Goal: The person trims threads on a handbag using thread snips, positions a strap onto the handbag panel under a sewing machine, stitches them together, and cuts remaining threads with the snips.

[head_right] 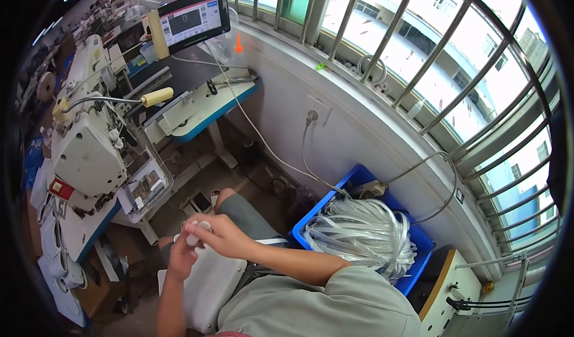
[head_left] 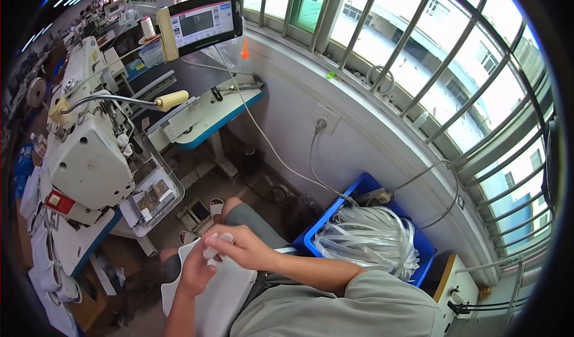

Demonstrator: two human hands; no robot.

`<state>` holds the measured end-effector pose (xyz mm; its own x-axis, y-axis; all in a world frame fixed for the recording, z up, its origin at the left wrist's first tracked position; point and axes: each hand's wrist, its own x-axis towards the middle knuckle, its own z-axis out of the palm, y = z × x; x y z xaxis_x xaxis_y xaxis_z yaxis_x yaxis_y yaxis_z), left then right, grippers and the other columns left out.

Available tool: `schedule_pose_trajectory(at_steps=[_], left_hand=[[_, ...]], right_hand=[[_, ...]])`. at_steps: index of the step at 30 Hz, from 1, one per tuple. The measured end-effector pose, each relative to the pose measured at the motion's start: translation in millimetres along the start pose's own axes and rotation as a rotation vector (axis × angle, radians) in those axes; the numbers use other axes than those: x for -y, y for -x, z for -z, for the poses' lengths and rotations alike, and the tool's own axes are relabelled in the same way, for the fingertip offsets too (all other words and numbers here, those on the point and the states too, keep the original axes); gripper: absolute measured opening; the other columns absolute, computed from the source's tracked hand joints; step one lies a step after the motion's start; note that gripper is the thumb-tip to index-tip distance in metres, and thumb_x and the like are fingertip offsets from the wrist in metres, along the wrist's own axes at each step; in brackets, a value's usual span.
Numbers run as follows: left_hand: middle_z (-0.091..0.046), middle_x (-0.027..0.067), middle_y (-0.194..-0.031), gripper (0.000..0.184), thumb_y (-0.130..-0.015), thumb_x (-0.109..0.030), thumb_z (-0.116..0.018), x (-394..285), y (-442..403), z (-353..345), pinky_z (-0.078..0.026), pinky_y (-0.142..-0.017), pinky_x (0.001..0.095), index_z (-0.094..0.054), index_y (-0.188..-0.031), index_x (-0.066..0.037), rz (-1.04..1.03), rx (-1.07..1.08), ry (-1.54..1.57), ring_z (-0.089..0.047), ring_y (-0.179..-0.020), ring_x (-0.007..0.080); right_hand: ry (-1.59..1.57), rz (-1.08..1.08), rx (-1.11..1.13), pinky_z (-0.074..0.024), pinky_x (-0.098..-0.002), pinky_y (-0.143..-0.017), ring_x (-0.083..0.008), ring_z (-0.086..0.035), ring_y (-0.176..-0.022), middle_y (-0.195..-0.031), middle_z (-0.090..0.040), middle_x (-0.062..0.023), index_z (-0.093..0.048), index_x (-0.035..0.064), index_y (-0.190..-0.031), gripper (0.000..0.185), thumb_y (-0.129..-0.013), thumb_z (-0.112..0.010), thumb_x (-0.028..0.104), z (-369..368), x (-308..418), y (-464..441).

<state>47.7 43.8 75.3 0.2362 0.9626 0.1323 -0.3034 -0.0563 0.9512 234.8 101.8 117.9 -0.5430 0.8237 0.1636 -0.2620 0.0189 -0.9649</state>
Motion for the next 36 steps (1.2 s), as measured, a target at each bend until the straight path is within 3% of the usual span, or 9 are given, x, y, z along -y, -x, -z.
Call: schedule_pose_trajectory(at_steps=[2, 3, 6, 10, 12, 15, 20, 28, 36], left_hand=[[-0.057, 0.0115, -0.14, 0.061, -0.093, -0.027, -0.077, 32.8, -10.3, -12.9, -0.047, -0.108, 0.0392, -0.052, -0.142, 0.001, -0.04, -0.075, -0.09, -0.056, -0.127, 0.0207], [-0.056, 0.0108, -0.141, 0.065, -0.1, -0.027, -0.07, 38.8, -16.3, -0.7, -0.045, -0.113, 0.0383, -0.038, -0.152, -0.003, 0.036, 0.243, -0.453, -0.057, -0.127, 0.0205], [-0.057, 0.009, -0.137, 0.034, -0.114, -0.025, -0.046, 51.5, -27.4, -52.8, -0.044, -0.113, 0.0364, -0.048, -0.141, -0.005, 0.36, 0.325, 0.252, -0.051, -0.137, 0.0178], [-0.064, 0.0137, -0.132, 0.031, -0.116, -0.029, -0.042, 41.2, -25.3, -92.6, -0.047, -0.105, 0.0335, -0.055, -0.126, -0.003, -0.073, -0.098, 0.014, -0.06, -0.119, 0.018], [-0.07, 0.013, -0.108, 0.03, -0.115, -0.03, -0.043, 102.6, -20.9, -36.8, -0.051, -0.096, 0.0358, -0.057, -0.108, -0.004, 0.298, 0.212, -0.343, -0.066, -0.103, 0.0214], [-0.069, 0.0132, -0.095, 0.03, -0.114, -0.031, -0.046, 150.3, -32.2, -21.6, -0.055, -0.093, 0.0389, -0.054, -0.102, -0.005, 0.347, 0.158, 0.132, -0.068, -0.094, 0.024], [-0.069, 0.0122, -0.097, 0.029, -0.114, -0.031, -0.047, 162.2, -43.7, -21.7, -0.057, -0.09, 0.0354, -0.057, -0.107, -0.004, 0.503, 0.175, 0.136, -0.07, -0.097, 0.0225], [-0.07, 0.0141, -0.11, 0.03, -0.114, -0.028, -0.047, 164.5, -33.3, -32.3, -0.051, -0.099, 0.0348, -0.059, -0.114, -0.001, 0.449, 0.126, 0.015, -0.068, -0.105, 0.0205], [-0.07, 0.0143, -0.11, 0.032, -0.114, -0.03, -0.047, 166.4, -26.6, -37.2, -0.049, -0.101, 0.0358, -0.059, -0.116, -0.001, 0.441, 0.106, 0.022, -0.068, -0.108, 0.0218]], right_hand=[[-0.143, -0.031, -0.095, -0.0509, -0.0262, -0.068, -0.0044, -0.062, -0.084, -0.094, -0.068, -0.0019, -0.065, 0.0011, -0.119, 0.028, -0.113, -0.053, 0.025, -5.2, 2.2, -5.4], [-0.142, -0.053, -0.086, -0.0507, -0.0257, -0.071, -0.0051, -0.061, -0.086, -0.097, -0.07, -0.0017, -0.065, 0.0017, -0.12, 0.029, -0.113, -0.052, 0.026, -6.5, 9.7, -7.5], [-0.183, -0.055, -0.071, -0.0495, -0.0238, -0.078, -0.0064, -0.06, -0.085, -0.099, -0.07, -0.0018, -0.066, 0.0022, -0.122, 0.03, -0.112, -0.051, 0.027, -14.2, 7.8, -9.9], [0.183, 0.202, -0.09, -0.0487, -0.0303, -0.087, -0.0154, -0.059, -0.098, -0.101, -0.057, -0.0045, -0.072, 0.0056, -0.12, 0.022, -0.107, -0.06, 0.018, 16.2, 34.8, 12.0], [0.65, 0.369, -0.273, -0.0466, -0.0336, -0.092, -0.0229, -0.054, -0.108, -0.12, -0.052, -0.0081, -0.076, 0.0105, -0.117, 0.02, -0.102, -0.066, 0.018, 62.3, 54.8, 53.2], [0.748, 0.195, -0.444, -0.049, -0.0318, -0.085, -0.0178, -0.057, -0.1, -0.104, -0.061, -0.0048, -0.077, 0.0079, -0.111, 0.02, -0.104, -0.064, 0.021, 115.7, 102.4, 155.8], [0.19, -0.719, -0.528, -0.0499, -0.0248, -0.058, -0.0087, -0.062, -0.066, -0.087, -0.072, -0.0005, -0.074, 0.006, -0.102, 0.027, -0.106, -0.064, 0.03, 90.8, 127.9, 316.6], [-0.094, -1.724, -0.231, -0.0555, -0.0301, -0.059, -0.0138, -0.064, -0.064, -0.083, -0.072, -0.0045, -0.076, 0.0087, -0.103, 0.032, -0.1, -0.069, 0.04, 46.9, -101.5, 516.4], [-0.06, -1.502, -1.148, -0.058, -0.0372, -0.061, -0.0224, -0.07, -0.079, -0.092, -0.071, -0.0061, -0.071, 0.0094, -0.109, 0.028, -0.098, -0.071, 0.035, 40.9, -210.5, 744.3]])
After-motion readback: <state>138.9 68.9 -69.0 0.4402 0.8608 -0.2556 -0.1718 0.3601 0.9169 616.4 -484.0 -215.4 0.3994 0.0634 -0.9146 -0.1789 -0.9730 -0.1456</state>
